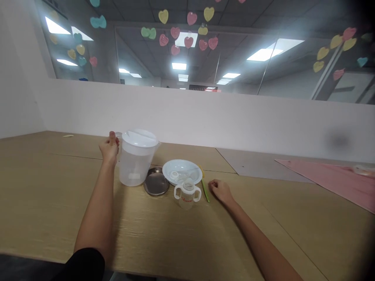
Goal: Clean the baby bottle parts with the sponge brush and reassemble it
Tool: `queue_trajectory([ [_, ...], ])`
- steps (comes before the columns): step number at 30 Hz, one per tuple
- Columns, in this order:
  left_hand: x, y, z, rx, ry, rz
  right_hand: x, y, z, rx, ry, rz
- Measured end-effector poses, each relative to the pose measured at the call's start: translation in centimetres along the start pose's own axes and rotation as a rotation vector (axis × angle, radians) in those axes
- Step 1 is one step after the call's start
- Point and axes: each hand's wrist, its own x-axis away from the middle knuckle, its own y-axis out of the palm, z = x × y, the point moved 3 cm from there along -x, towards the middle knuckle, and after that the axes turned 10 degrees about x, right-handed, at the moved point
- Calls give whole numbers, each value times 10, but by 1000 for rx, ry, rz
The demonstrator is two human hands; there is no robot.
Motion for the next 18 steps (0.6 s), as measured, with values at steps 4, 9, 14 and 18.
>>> queue_trajectory([
  [4,-1,-2,-17,114,-148,76,1,0,-1,-7,-7,-3],
  [9,-4,-3,-26,177,-172,91,1,1,-1,-8,3,-9],
  [14,-9,-10,-30,192,-140,142,1,2,0,-4,-8,-10],
  [18,-12,-13,-31,181,-102,146,1,3,1,-1,-26,-7],
])
